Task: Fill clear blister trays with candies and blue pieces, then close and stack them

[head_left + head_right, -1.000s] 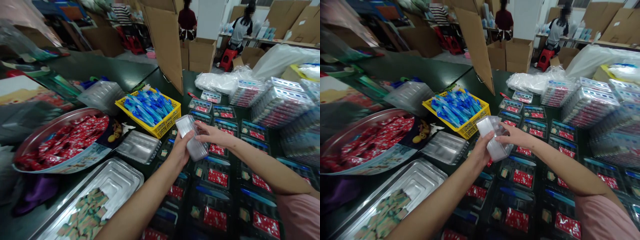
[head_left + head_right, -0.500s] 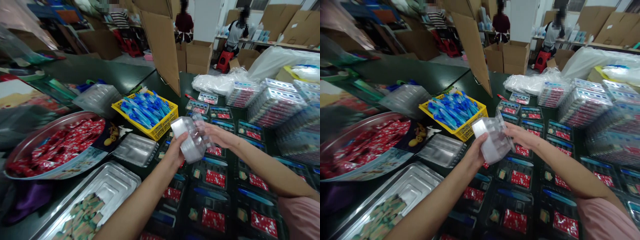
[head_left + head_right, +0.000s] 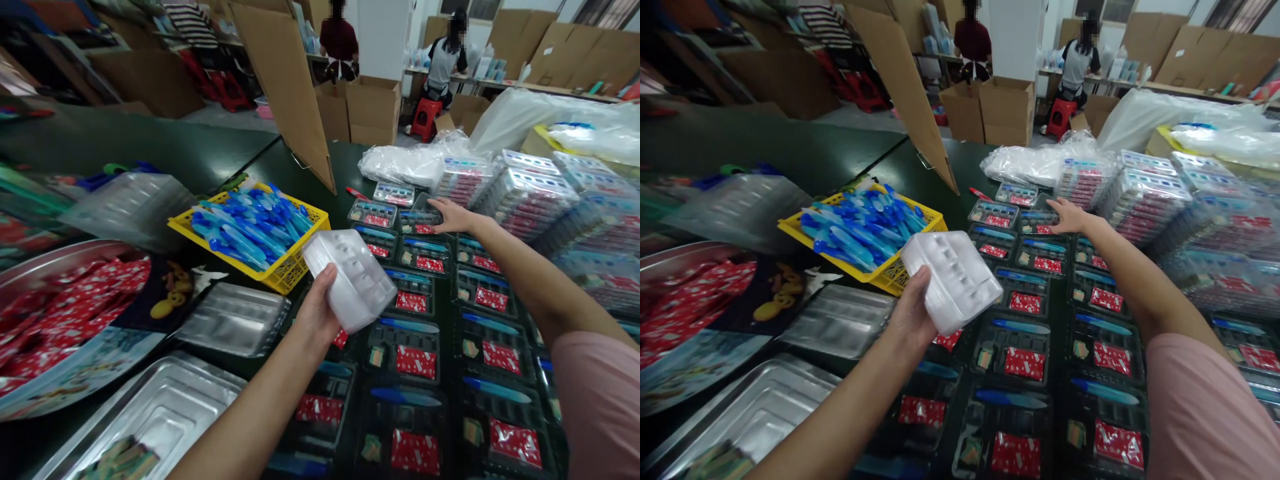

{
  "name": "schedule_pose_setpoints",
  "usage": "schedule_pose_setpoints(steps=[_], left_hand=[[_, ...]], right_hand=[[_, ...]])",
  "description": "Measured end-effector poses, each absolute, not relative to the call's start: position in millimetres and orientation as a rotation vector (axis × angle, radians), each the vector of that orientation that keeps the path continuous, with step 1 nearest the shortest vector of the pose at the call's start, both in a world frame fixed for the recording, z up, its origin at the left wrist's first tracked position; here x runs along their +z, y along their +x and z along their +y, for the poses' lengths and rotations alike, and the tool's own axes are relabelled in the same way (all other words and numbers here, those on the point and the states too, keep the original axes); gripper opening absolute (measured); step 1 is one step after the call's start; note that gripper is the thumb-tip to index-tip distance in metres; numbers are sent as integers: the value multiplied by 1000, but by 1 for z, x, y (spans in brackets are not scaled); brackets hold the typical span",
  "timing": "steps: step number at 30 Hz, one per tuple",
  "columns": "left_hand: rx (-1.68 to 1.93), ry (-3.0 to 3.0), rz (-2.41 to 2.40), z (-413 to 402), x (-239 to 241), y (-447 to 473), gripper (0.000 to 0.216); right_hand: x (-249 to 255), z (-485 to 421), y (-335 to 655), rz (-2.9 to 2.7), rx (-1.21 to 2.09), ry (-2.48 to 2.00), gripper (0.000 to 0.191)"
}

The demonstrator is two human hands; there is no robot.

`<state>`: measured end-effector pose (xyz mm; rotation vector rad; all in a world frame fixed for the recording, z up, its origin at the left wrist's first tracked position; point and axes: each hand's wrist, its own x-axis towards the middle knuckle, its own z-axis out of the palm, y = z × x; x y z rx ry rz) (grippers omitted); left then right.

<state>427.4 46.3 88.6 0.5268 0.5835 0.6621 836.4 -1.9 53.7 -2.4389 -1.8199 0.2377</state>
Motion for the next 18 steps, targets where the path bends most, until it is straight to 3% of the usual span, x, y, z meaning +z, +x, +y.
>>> schedule_pose_setpoints(steps=[11, 18], left_hand=[[604, 508, 606, 44, 80, 437, 60], [619, 508, 578, 47, 76, 438, 61]], right_hand=[[43, 32, 820, -2045, 417, -2583, 99], [28, 32, 825, -2159, 398, -2419, 94]])
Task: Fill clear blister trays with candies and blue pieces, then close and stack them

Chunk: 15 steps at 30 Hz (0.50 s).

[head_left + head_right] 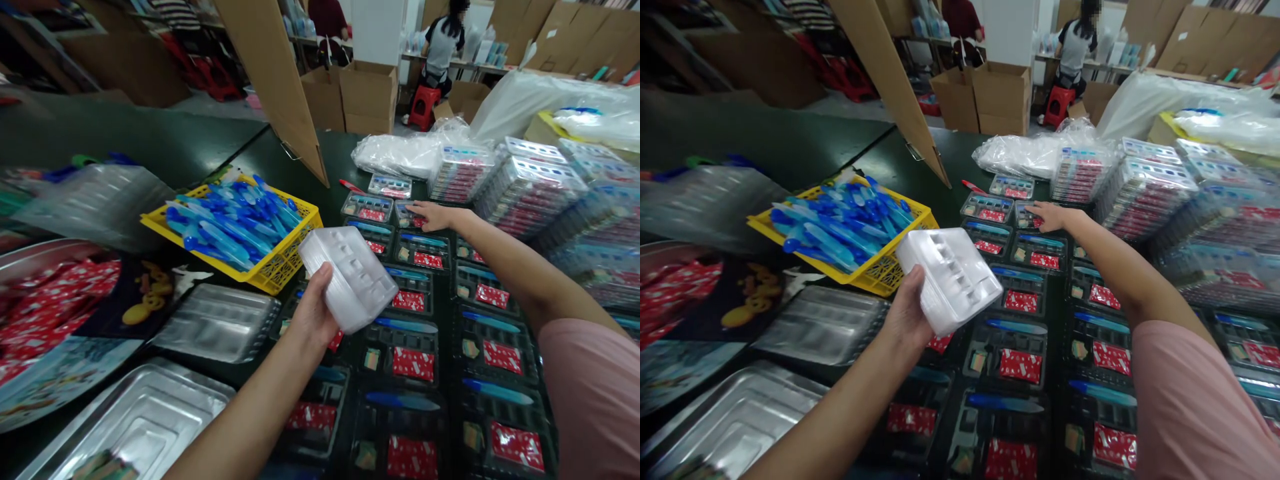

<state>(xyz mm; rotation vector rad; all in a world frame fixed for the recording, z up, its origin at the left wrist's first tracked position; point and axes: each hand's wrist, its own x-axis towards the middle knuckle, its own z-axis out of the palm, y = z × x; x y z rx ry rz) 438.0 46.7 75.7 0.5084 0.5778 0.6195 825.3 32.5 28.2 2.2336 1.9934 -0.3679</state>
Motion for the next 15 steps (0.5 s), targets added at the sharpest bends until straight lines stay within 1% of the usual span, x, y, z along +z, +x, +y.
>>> schedule_pose_setpoints(steps=[3, 6, 9, 15], left_hand=[[633, 504, 584, 47, 75, 439, 60], [644, 491, 595, 47, 75, 440, 57], [633, 483, 600, 46, 77, 441, 56], [635, 494, 590, 46, 78, 439, 57]], right_hand=[[25, 30, 814, 1937, -358, 2298, 88], [24, 29, 799, 1820, -303, 2390, 74], [24, 29, 792, 1856, -190, 2411, 61], [25, 31, 809, 2126, -224, 2385, 56]])
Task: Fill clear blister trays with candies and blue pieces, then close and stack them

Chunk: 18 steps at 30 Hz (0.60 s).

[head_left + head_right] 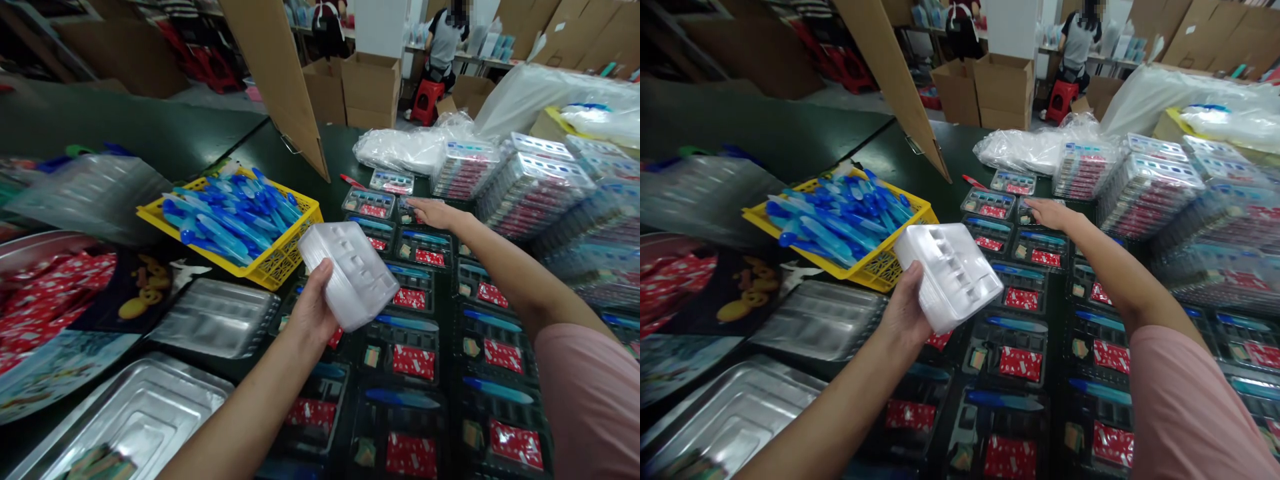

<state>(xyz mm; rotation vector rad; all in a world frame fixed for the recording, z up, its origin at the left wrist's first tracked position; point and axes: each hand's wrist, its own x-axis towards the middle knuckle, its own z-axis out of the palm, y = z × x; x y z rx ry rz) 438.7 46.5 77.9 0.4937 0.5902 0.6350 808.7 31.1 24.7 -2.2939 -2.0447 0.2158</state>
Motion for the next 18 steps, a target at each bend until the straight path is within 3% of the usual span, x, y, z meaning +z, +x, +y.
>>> schedule_pose_setpoints(steps=[18], left_hand=[[579, 514, 564, 49, 70, 436, 59]], right_hand=[[19, 27, 776, -1960, -37, -2549, 58]])
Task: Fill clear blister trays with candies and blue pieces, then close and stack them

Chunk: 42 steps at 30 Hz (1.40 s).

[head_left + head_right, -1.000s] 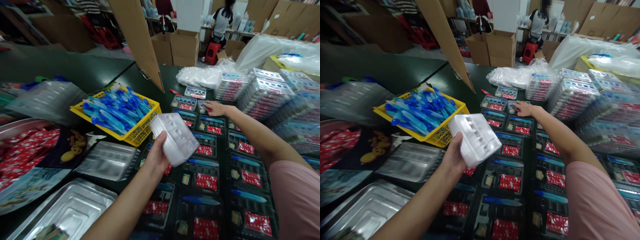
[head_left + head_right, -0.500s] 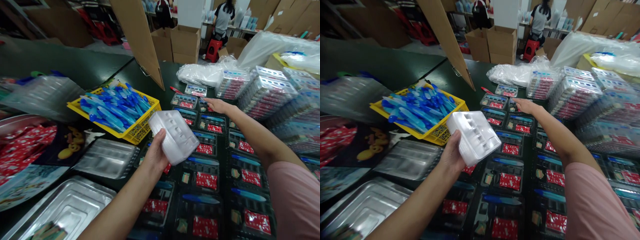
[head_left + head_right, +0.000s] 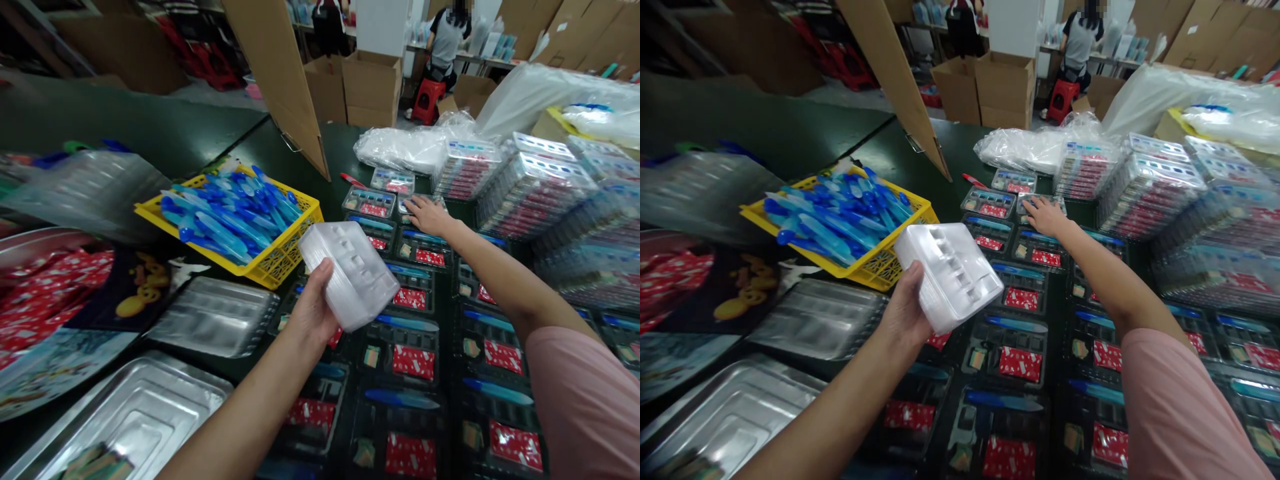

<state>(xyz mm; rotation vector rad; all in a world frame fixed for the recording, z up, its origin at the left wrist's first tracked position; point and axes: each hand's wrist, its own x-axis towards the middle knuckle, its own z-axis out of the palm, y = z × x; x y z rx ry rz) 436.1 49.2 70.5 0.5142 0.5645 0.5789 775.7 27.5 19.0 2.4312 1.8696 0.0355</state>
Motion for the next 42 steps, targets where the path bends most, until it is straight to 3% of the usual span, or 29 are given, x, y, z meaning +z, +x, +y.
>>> schedule_pose_setpoints(steps=[8, 17, 22, 26, 30, 36, 42], left_hand=[[598, 476, 583, 49, 75, 437, 61], [604, 454, 574, 46, 85, 438, 63], [605, 453, 572, 44, 89, 439, 63], [612, 446, 566, 46, 88, 437, 62], [625, 439, 553, 49, 84, 436, 62], [614, 443, 550, 48, 81, 436, 65], [584, 484, 508, 52, 77, 431, 66]], right_hand=[[20, 27, 786, 2001, 182, 2506, 53], [69, 8, 801, 2026, 924, 2655, 28], [75, -9, 799, 2015, 962, 2524, 27], [69, -19, 808, 1967, 1008, 2696, 24], [57, -22, 816, 2249, 793, 2935, 19], [27, -22, 812, 2612, -24, 3002, 18], [23, -44, 816, 2355, -307, 2590, 51]])
